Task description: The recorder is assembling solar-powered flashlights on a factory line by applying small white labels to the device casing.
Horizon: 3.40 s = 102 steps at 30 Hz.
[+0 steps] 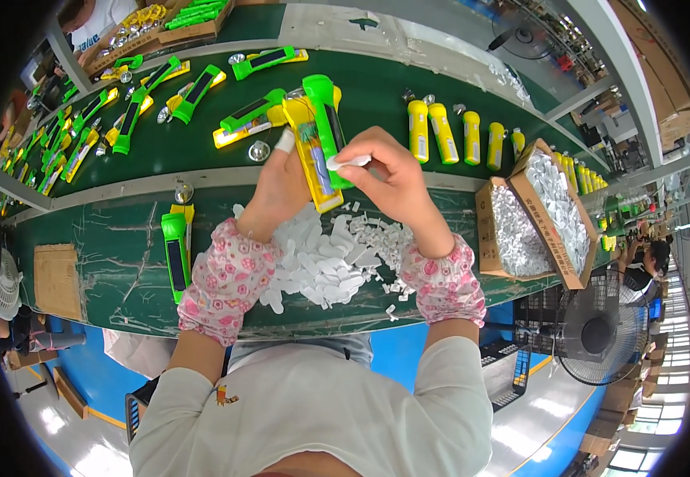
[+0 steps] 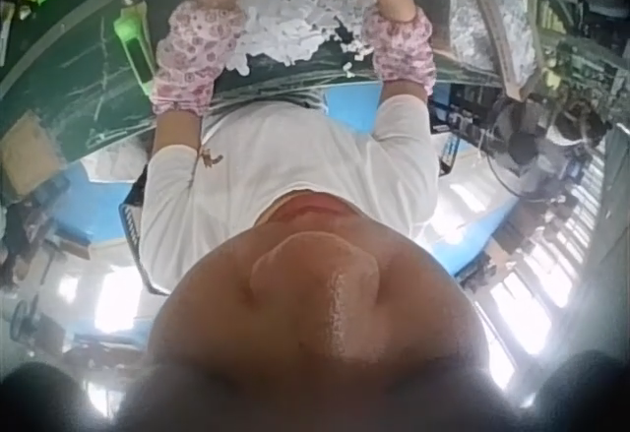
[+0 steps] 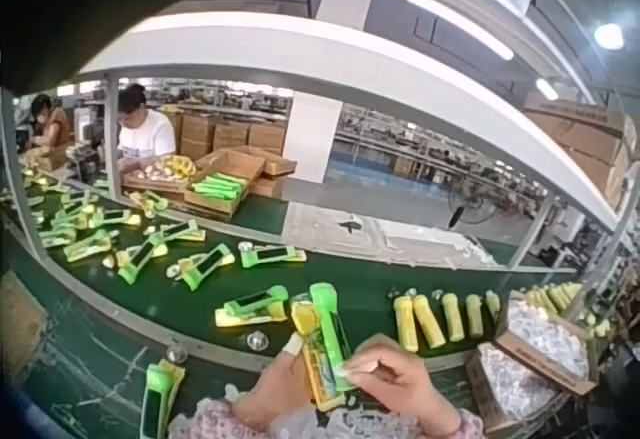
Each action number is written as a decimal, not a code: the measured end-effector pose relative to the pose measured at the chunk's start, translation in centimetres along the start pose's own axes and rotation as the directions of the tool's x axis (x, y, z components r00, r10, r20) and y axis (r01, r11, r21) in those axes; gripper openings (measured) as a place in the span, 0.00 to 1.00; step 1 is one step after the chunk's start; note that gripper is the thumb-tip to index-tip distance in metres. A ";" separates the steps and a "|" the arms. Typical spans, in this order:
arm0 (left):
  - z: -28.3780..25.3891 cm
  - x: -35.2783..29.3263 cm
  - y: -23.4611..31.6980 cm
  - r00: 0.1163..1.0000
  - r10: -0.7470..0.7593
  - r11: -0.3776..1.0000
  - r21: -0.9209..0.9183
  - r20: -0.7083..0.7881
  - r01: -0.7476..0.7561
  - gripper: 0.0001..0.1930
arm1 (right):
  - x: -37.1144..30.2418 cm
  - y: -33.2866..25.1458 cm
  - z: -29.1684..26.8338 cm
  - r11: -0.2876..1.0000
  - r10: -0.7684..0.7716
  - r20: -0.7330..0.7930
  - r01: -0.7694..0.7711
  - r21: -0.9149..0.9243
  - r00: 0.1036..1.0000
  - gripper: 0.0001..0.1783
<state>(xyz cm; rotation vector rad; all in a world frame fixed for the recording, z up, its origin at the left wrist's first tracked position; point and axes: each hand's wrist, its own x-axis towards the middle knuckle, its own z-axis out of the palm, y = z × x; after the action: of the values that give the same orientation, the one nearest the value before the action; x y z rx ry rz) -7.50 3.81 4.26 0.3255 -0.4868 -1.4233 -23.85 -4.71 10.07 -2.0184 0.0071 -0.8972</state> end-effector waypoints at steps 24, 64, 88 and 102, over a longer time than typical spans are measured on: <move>0.3 -0.1 0.5 0.995 -0.037 0.959 0.282 0.098 0.008 0.26 | 4.0 -2.3 -0.9 0.853 0.199 0.162 -0.090 -0.514 0.966 0.22; -0.6 -0.2 -0.2 0.935 0.192 0.973 -0.069 -0.298 -0.222 0.13 | -2.8 1.1 8.6 0.751 0.137 -0.277 -0.282 -0.597 0.951 0.26; -4.3 1.0 3.0 0.938 0.153 0.984 -0.039 -0.310 -0.173 0.15 | -8.9 8.8 -0.1 0.721 0.576 0.093 -0.451 -0.526 0.812 0.13; -3.9 1.5 2.3 0.950 0.149 0.976 0.198 -0.275 -0.096 0.18 | -6.5 9.5 2.2 0.731 0.195 0.373 0.119 -0.672 0.907 0.08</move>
<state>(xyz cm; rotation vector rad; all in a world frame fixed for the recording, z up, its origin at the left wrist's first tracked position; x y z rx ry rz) -3.48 2.37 2.25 0.6306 -0.3909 -1.1873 -24.25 -6.57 -1.45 -2.8730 0.1639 -0.4188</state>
